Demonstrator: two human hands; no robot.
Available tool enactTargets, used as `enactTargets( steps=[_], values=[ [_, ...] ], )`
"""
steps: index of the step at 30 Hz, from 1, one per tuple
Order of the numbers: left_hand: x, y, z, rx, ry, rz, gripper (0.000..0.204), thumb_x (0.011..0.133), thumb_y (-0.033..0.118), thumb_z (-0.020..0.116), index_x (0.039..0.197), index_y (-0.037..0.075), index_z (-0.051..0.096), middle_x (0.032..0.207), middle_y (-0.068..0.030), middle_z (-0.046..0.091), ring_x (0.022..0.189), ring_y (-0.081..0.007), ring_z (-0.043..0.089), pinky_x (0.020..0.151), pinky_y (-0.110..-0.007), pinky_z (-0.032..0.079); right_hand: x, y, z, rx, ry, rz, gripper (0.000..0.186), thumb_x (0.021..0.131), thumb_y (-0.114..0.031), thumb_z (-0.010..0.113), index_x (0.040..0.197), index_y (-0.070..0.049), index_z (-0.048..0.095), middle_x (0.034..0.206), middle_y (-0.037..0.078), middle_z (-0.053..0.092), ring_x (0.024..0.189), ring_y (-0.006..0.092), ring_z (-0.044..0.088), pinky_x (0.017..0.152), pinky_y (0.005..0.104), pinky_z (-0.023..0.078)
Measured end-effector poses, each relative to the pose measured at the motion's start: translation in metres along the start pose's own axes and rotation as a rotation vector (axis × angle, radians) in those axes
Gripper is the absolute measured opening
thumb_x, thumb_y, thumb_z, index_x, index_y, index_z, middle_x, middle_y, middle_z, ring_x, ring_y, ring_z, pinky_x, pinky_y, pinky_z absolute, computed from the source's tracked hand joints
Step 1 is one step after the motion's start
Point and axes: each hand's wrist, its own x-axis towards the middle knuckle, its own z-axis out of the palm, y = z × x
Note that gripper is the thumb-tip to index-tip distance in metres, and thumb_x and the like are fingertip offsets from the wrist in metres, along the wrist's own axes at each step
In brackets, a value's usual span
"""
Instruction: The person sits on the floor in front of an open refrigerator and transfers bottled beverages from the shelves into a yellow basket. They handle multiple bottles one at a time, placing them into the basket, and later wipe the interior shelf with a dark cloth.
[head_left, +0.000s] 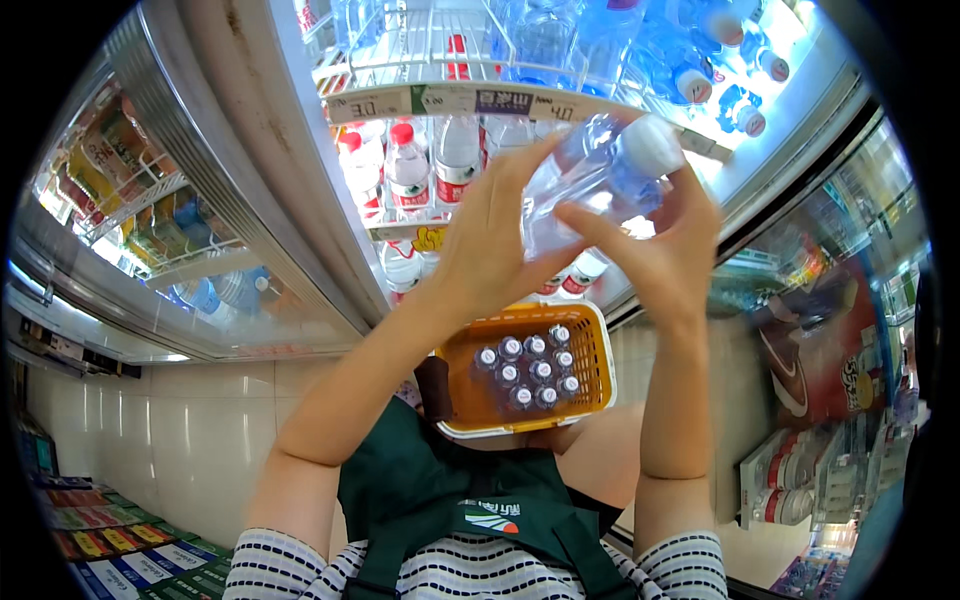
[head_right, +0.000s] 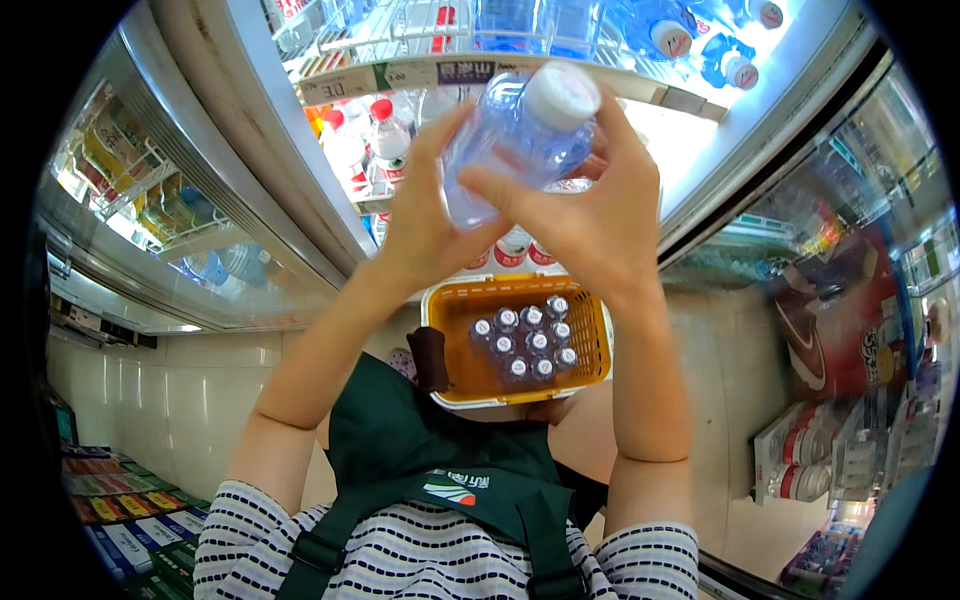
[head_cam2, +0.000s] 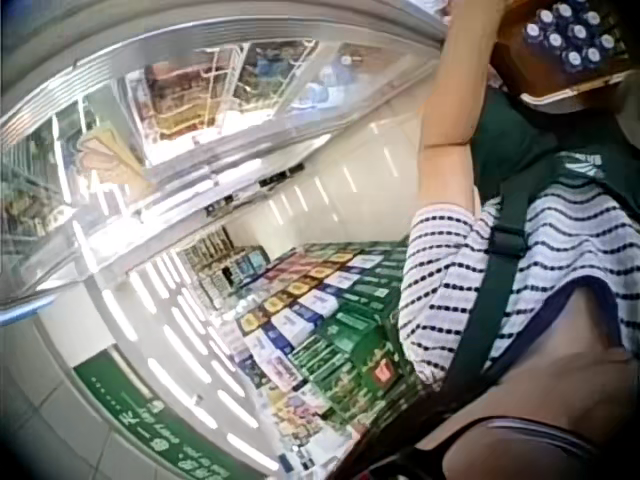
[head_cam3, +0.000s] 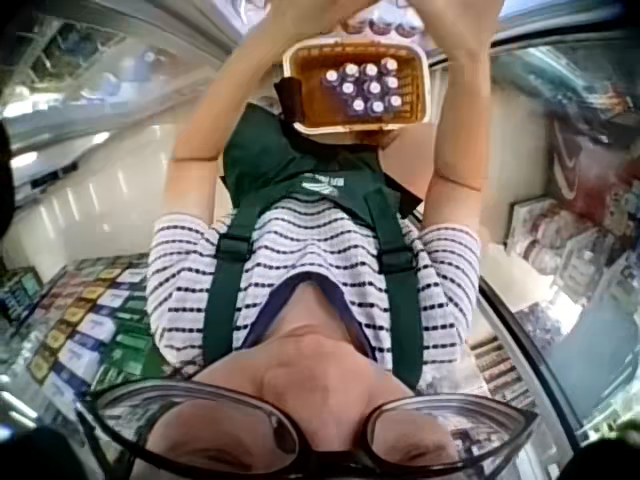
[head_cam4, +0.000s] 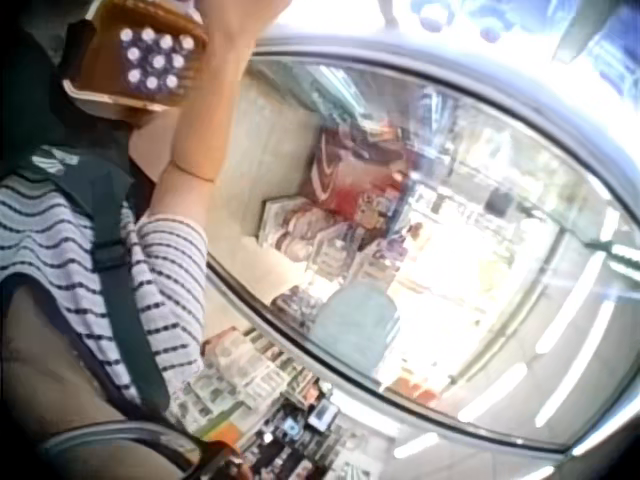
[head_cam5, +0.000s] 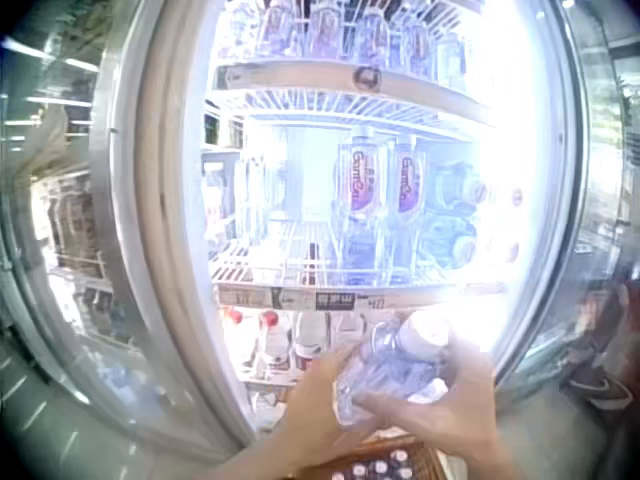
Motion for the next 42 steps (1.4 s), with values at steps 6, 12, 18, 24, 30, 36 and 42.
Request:
enactTargets(
  steps=[6,12,18,24,30,36,42],
  values=[
    [-0.168,0.001,0.050,-0.259,-0.219,-0.625,0.077,0.072,0.012,0.076,0.134,0.001,0.033,0.126,-0.0210,0.046,0.119,-0.0361,0.049,0.098,-0.041,0.042,-0.122,0.085,0.024,-0.178,-0.207,0.396,0.064,0.056,-0.017,0.083,0.114,-0.002,0.057,0.103,0.014,0.064,0.096,0.0263,0.064,0.083,0.0350,0.051],
    [-0.293,-0.011,0.063,-0.112,-0.496,-0.857,0.071,0.067,0.005,0.072,0.129,-0.001,0.039,0.126,-0.0227,0.046,0.118,-0.0387,0.048,0.101,-0.040,0.040,-0.245,0.167,0.071,-0.202,-0.404,0.590,0.056,0.060,-0.012,0.076,0.111,-0.004,0.054,0.105,0.018,0.057,0.099,0.0380,0.057,0.085,0.0409,0.048],
    [-0.359,-0.015,0.063,-0.067,-0.738,-1.046,0.084,0.065,0.011,0.073,0.136,-0.006,0.029,0.129,-0.0272,0.039,0.124,-0.0404,0.040,0.105,-0.040,0.037,-0.309,0.217,0.094,-0.335,-0.581,0.447,0.052,0.060,-0.002,0.069,0.109,-0.006,0.055,0.105,0.014,0.058,0.106,0.0344,0.053,0.090,0.0425,0.043],
    [-0.385,-0.012,0.079,-0.080,-0.896,-1.160,0.100,0.066,0.016,0.071,0.141,-0.012,0.012,0.135,-0.0347,0.034,0.127,-0.0446,0.036,0.108,-0.042,0.033,-0.340,0.248,0.101,-0.496,-0.741,0.176,0.041,0.067,-0.001,0.062,0.107,-0.004,0.056,0.102,0.011,0.061,0.116,0.0307,0.050,0.111,0.0441,0.028],
    [-0.382,-0.023,0.086,-0.155,-1.213,-1.220,0.090,0.074,0.018,0.065,0.141,-0.016,0.016,0.143,-0.0348,0.028,0.135,-0.0422,0.029,0.113,-0.039,0.026,-0.367,0.273,0.101,-0.692,-0.850,0.081,0.024,0.083,-0.012,0.053,0.105,-0.003,0.058,0.108,0.012,0.060,0.122,0.0283,0.048,0.114,0.0426,0.024],
    [-0.395,-0.031,0.089,-0.088,-1.230,-1.148,0.089,0.073,0.018,0.065,0.141,-0.015,0.017,0.145,-0.0346,0.024,0.138,-0.0419,0.024,0.114,-0.039,0.025,-0.370,0.271,0.109,-0.726,-0.788,0.180,0.031,0.084,-0.012,0.050,0.113,-0.004,0.057,0.112,0.011,0.059,0.122,0.0295,0.047,0.113,0.0449,0.025],
    [-0.395,-0.038,0.088,-0.103,-1.194,-0.996,0.079,0.071,0.010,0.061,0.137,-0.013,0.024,0.138,-0.0364,0.031,0.129,-0.0456,0.033,0.110,-0.043,0.031,-0.362,0.250,0.112,-0.565,-0.659,0.333,0.044,0.075,-0.010,0.062,0.118,-0.004,0.055,0.115,0.016,0.060,0.120,0.0354,0.049,0.111,0.0474,0.027]
  ],
)
